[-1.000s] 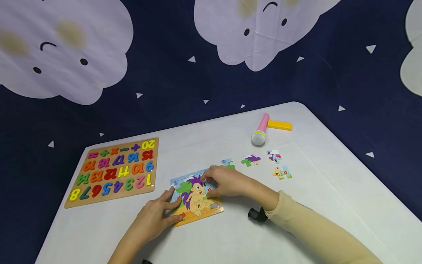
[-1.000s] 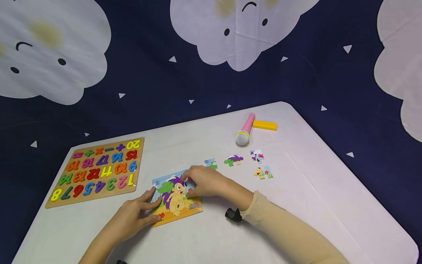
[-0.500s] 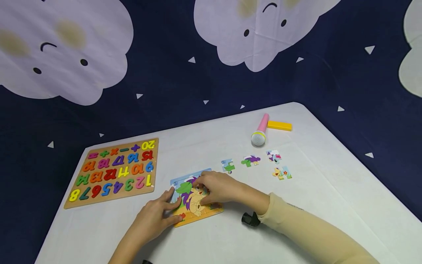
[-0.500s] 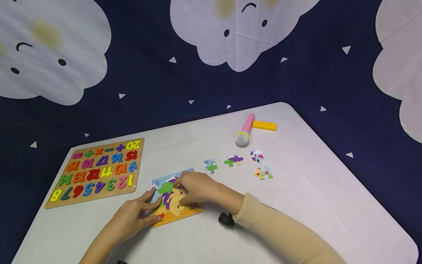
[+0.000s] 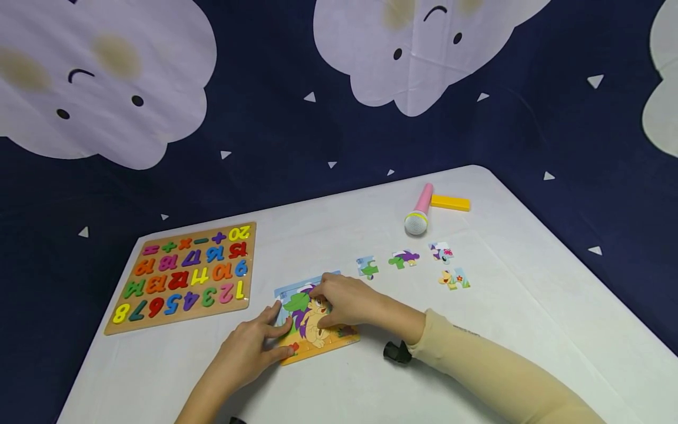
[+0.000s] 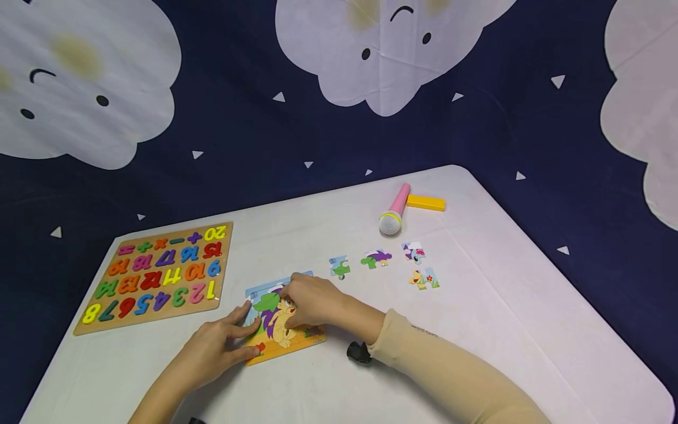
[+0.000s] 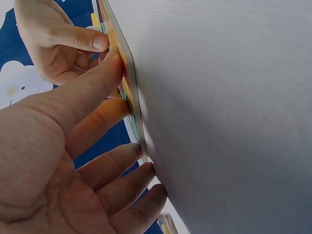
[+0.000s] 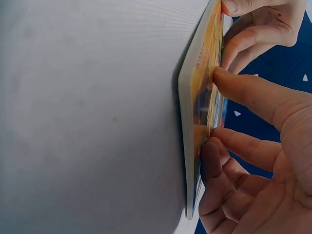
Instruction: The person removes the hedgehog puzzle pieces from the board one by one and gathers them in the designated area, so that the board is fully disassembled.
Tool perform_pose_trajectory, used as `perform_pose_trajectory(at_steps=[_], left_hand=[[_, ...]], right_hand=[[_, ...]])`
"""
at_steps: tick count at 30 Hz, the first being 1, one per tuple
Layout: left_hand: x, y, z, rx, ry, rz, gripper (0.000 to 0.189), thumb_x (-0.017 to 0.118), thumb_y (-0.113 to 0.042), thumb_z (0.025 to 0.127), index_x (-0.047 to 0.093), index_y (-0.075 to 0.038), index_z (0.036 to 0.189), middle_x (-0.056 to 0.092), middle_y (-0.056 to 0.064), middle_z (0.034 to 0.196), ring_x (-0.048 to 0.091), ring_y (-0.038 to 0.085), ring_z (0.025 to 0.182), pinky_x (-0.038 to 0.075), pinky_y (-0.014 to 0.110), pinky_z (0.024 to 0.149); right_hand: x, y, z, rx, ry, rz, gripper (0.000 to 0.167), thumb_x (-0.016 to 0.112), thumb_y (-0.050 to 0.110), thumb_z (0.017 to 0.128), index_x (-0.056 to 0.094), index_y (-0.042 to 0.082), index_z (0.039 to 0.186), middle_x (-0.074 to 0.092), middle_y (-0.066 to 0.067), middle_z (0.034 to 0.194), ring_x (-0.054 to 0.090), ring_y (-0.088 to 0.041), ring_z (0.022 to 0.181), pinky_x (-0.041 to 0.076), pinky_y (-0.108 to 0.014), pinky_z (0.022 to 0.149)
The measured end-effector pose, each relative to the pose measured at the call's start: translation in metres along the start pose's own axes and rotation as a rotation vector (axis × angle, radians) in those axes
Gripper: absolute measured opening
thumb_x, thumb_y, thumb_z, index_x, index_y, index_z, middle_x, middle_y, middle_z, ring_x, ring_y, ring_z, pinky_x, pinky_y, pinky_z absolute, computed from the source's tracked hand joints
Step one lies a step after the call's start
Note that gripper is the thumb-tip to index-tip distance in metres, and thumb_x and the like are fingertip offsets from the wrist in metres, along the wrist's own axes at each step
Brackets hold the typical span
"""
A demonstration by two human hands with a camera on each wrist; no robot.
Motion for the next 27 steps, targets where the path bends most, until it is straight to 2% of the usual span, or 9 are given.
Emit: perform_pose_trajectory(at_steps=[5,17,21,27], left_hand=[[-0.0001,-0.0004,0.0005,-0.003,0.002,0.005,0.054,0.091,-0.041,0.084,0.077,-0.022,0.132,0.048,0.01,0.168,0.051,0.047,0.149,0.045,0.076,0.112],[-0.0004,-0.0008,-0.0004,0.003,-0.005,0.01,0.053,0.091,-0.041,0.084,0.078,-0.021,0.131,0.049,0.011,0.167,0.052,0.048,0.148,0.046,0.075,0.112],[-0.0003,-0.0013,-0.0003,0.003,-0.007,0.009,0.053,0.091,-0.041,0.084,0.078,-0.021,0.131,0.049,0.011,0.167,0.052,0.047,0.149,0.046,0.075,0.112],[-0.0005,-0.002,0.0,-0.002,-0.008,0.01,0.053,0.092,-0.04,0.084,0.078,-0.022,0.131,0.049,0.011,0.167,0.052,0.047,0.149,0.047,0.076,0.111]], right_hand=[[-0.001,0.0009,0.0005,-0.005,-0.008,0.005,0.06,0.093,0.038,0.085,0.074,0.016,0.137,0.065,0.002,0.113,0.053,-0.01,0.087,0.047,-0.024,0.072],[-0.0029,0.0033,0.0013,-0.01,-0.009,0.02,0.06,0.095,0.037,0.084,0.073,0.014,0.135,0.07,-0.001,0.121,0.059,-0.012,0.1,0.055,-0.03,0.088],[-0.0036,0.0029,0.0022,-0.03,-0.008,0.02,0.06,0.095,0.035,0.083,0.074,0.012,0.134,0.069,-0.001,0.115,0.057,-0.011,0.096,0.052,-0.027,0.082],[-0.0051,0.0029,0.0034,-0.051,-0.004,0.023,0.053,0.095,0.031,0.083,0.077,0.012,0.129,0.063,0.004,0.098,0.051,-0.01,0.088,0.044,-0.024,0.074]])
Point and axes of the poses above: each hand's wrist, its own z-axis towards the middle knuckle, its own x-axis out of the palm, y = z × x, the point moved 5 cm from there along z, towards the middle knuckle
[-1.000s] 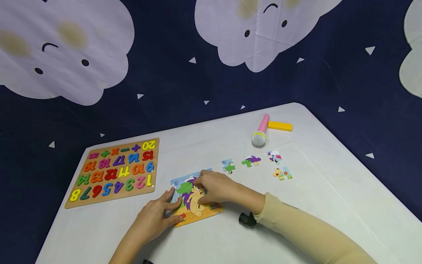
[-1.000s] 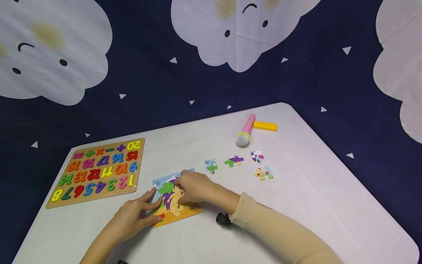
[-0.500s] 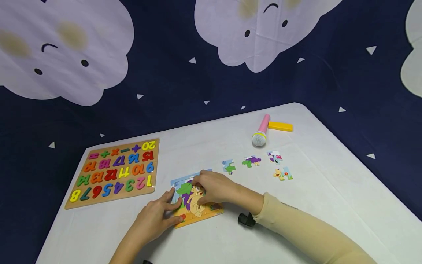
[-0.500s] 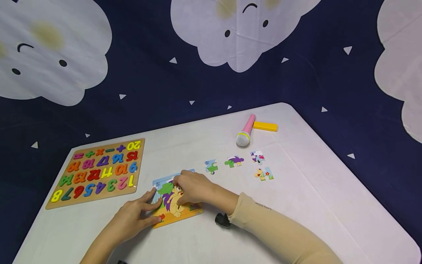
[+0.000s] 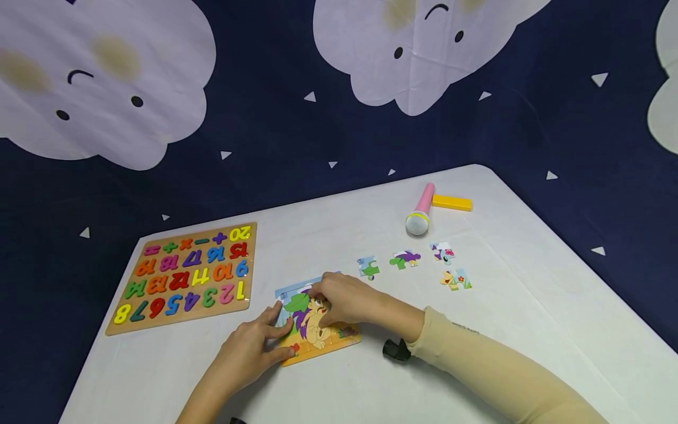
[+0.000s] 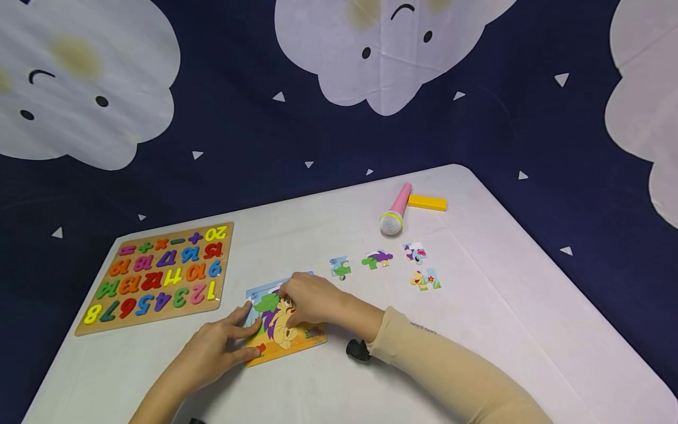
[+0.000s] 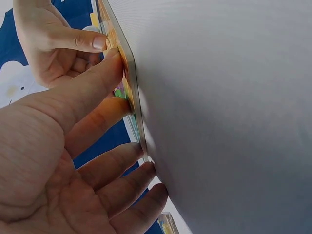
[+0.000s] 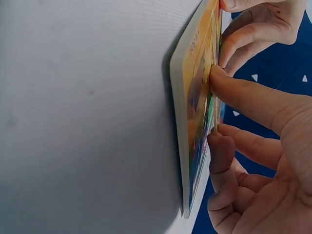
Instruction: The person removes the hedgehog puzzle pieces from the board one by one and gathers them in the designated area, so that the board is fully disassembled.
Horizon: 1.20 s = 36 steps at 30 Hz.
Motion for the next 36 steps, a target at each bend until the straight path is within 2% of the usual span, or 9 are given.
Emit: perform_pose_trajectory(at_steps=[4,11,18,25,30,36], left_hand=[[0.0,0.0,0.0,0.0,-0.002,-0.003,0.053,0.092,-0.04,0.084,0.078,-0.021,0.131,0.049,0.011,0.167,0.052,0.047,0.149,0.046,0.075,0.112],[-0.001,0.0,0.0,-0.003,-0.004,-0.004,0.053,0.092,-0.04,0.084,0.078,-0.022,0.131,0.049,0.01,0.167,0.052,0.045,0.15,0.046,0.075,0.112],[-0.001,-0.001,0.0,-0.009,-0.002,-0.014,0.052,0.092,-0.038,0.084,0.078,-0.021,0.131,0.049,0.01,0.167,0.051,0.045,0.15,0.045,0.074,0.113],[0.0,-0.001,0.0,-0.017,-0.006,-0.014,0.052,0.092,-0.038,0.084,0.078,-0.021,0.131,0.05,0.01,0.166,0.051,0.045,0.15,0.046,0.074,0.113],[0.0,-0.001,0.0,-0.019,-0.008,-0.013,0.051,0.092,-0.038,0.084,0.078,-0.021,0.131,0.05,0.009,0.167,0.052,0.045,0.15,0.046,0.074,0.113],[0.0,0.0,-0.001,-0.014,-0.014,-0.015,0.052,0.092,-0.038,0.084,0.078,-0.022,0.131,0.05,0.01,0.167,0.052,0.047,0.149,0.046,0.075,0.112]], right_hand=[[0.0,0.001,0.0,-0.012,-0.001,-0.044,0.05,0.094,0.032,0.085,0.078,0.013,0.128,0.064,0.004,0.096,0.051,-0.009,0.085,0.045,-0.024,0.073],[-0.001,0.003,-0.001,-0.054,-0.01,-0.087,0.05,0.091,0.033,0.088,0.078,0.012,0.131,0.073,-0.001,0.11,0.055,-0.008,0.085,0.05,-0.024,0.077],[-0.003,0.002,-0.001,-0.095,-0.004,-0.078,0.047,0.09,0.031,0.089,0.079,0.011,0.13,0.07,0.001,0.102,0.052,-0.008,0.083,0.045,-0.022,0.071],[-0.005,0.0,-0.002,-0.118,-0.029,0.035,0.035,0.093,0.027,0.086,0.08,0.011,0.115,0.062,0.002,0.087,0.05,-0.006,0.078,0.042,-0.019,0.066],[-0.006,-0.003,-0.001,-0.113,-0.028,0.116,0.046,0.093,0.025,0.085,0.079,0.009,0.126,0.064,0.001,0.09,0.052,-0.005,0.077,0.046,-0.019,0.07],[-0.008,-0.008,0.001,-0.111,-0.01,0.194,0.045,0.094,0.024,0.084,0.08,0.009,0.124,0.067,0.0,0.092,0.056,-0.007,0.079,0.049,-0.019,0.073]])
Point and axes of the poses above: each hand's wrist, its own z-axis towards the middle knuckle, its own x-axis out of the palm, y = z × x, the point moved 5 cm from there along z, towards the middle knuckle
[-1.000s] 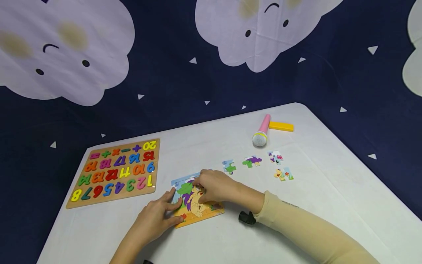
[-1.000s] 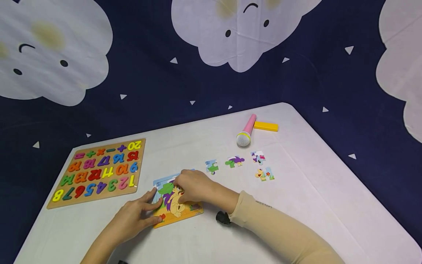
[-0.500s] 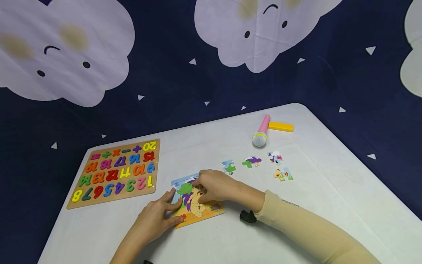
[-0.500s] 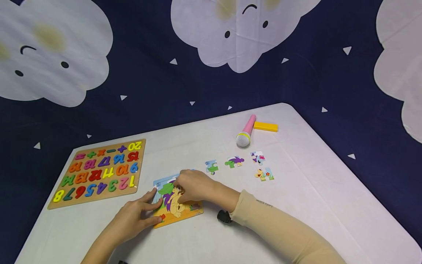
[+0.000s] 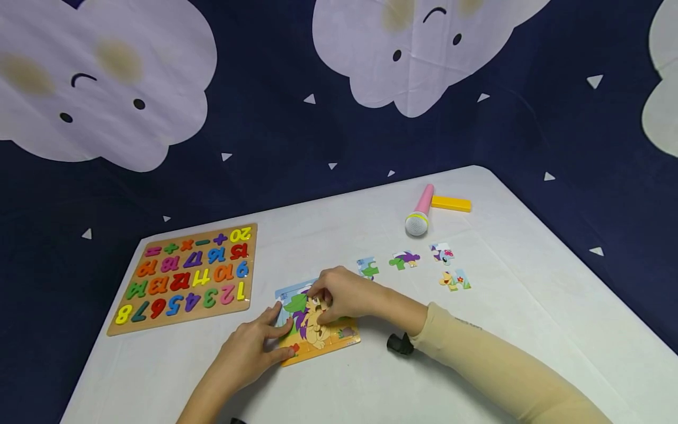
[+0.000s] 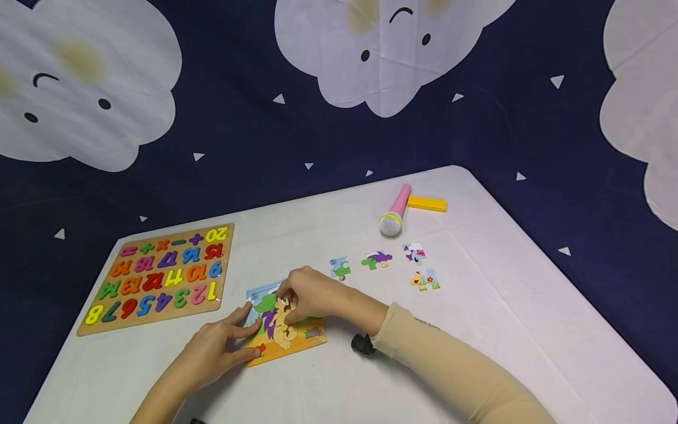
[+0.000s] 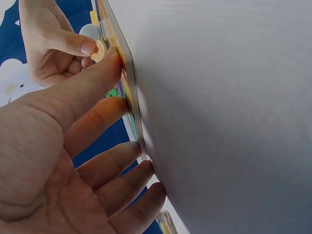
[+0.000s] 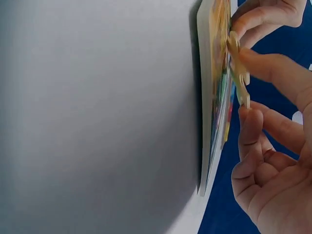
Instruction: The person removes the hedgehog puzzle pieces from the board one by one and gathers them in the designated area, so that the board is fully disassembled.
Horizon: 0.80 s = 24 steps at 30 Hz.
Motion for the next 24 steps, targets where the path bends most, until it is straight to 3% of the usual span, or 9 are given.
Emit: perform_pose_trajectory(at_steps=[11,18,24], left_hand=[[0.0,0.0,0.0,0.002,-0.001,0.002,0.052,0.092,-0.039,0.084,0.078,-0.022,0.131,0.05,0.009,0.167,0.052,0.046,0.149,0.045,0.075,0.112],[0.002,0.0,0.0,-0.013,0.004,0.003,0.051,0.092,-0.036,0.085,0.078,-0.022,0.132,0.049,0.008,0.167,0.05,0.044,0.152,0.044,0.075,0.114],[0.002,0.0,0.0,-0.02,-0.001,-0.012,0.051,0.093,-0.034,0.084,0.078,-0.021,0.131,0.049,0.008,0.167,0.049,0.043,0.152,0.043,0.074,0.116]], right_hand=[[-0.009,-0.008,-0.006,-0.032,-0.013,0.007,0.044,0.094,0.024,0.084,0.08,0.009,0.123,0.07,0.002,0.096,0.06,-0.006,0.082,0.053,-0.018,0.074],[-0.027,-0.019,-0.023,-0.021,-0.046,0.003,0.042,0.093,0.023,0.084,0.081,0.011,0.122,0.072,0.003,0.095,0.063,-0.006,0.082,0.049,-0.029,0.091],[-0.042,-0.036,-0.042,-0.007,-0.081,0.016,0.043,0.094,0.021,0.082,0.082,0.012,0.122,0.073,0.004,0.099,0.063,-0.008,0.084,0.055,-0.023,0.076]])
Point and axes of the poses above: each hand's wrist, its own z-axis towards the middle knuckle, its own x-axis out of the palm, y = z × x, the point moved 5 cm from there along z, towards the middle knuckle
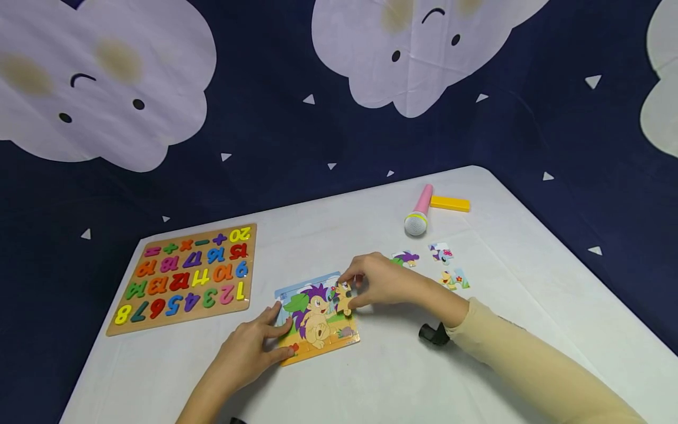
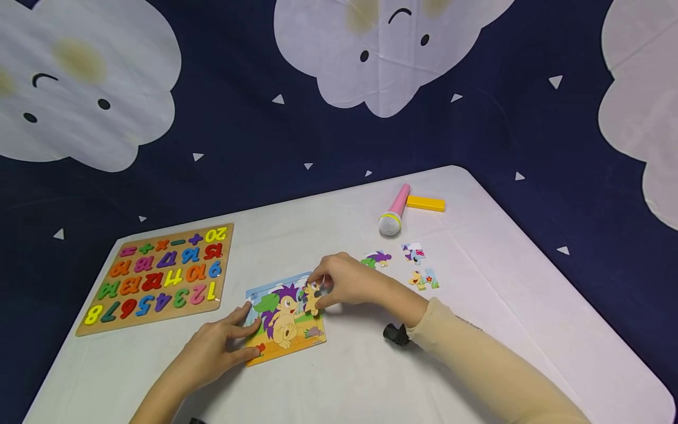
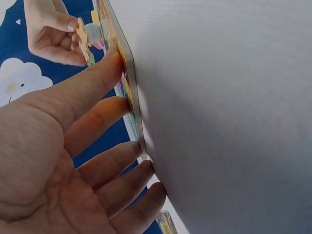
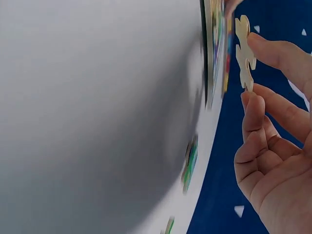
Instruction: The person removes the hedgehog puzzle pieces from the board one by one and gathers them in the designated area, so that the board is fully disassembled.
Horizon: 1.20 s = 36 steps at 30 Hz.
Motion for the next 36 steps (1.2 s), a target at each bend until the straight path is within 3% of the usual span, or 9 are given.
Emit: perform_pose_trajectory(at_steps=[17,25,36], left_hand=[[-0.001,-0.001,0.001,-0.005,0.0,0.014,0.051,0.093,-0.037,0.083,0.079,-0.023,0.13,0.049,0.008,0.167,0.049,0.044,0.152,0.043,0.074,0.116],[-0.001,0.0,0.001,-0.013,0.0,0.005,0.051,0.093,-0.036,0.083,0.079,-0.022,0.13,0.049,0.008,0.167,0.048,0.044,0.153,0.043,0.074,0.117],[-0.001,0.0,0.001,-0.006,0.0,0.005,0.053,0.094,-0.036,0.082,0.079,-0.022,0.13,0.049,0.009,0.167,0.049,0.044,0.152,0.043,0.074,0.116]], right_hand=[[-0.05,-0.051,-0.054,0.125,-0.084,-0.016,0.044,0.094,0.019,0.08,0.082,0.013,0.122,0.074,0.007,0.098,0.064,-0.011,0.086,0.052,-0.023,0.073],[-0.057,-0.077,-0.075,0.165,-0.089,0.003,0.041,0.096,0.022,0.079,0.083,0.013,0.118,0.07,0.004,0.089,0.062,-0.013,0.082,0.047,-0.02,0.067],[-0.057,-0.088,-0.087,0.179,-0.053,0.029,0.04,0.095,0.022,0.08,0.083,0.013,0.117,0.069,0.003,0.089,0.062,-0.013,0.084,0.049,-0.02,0.07]])
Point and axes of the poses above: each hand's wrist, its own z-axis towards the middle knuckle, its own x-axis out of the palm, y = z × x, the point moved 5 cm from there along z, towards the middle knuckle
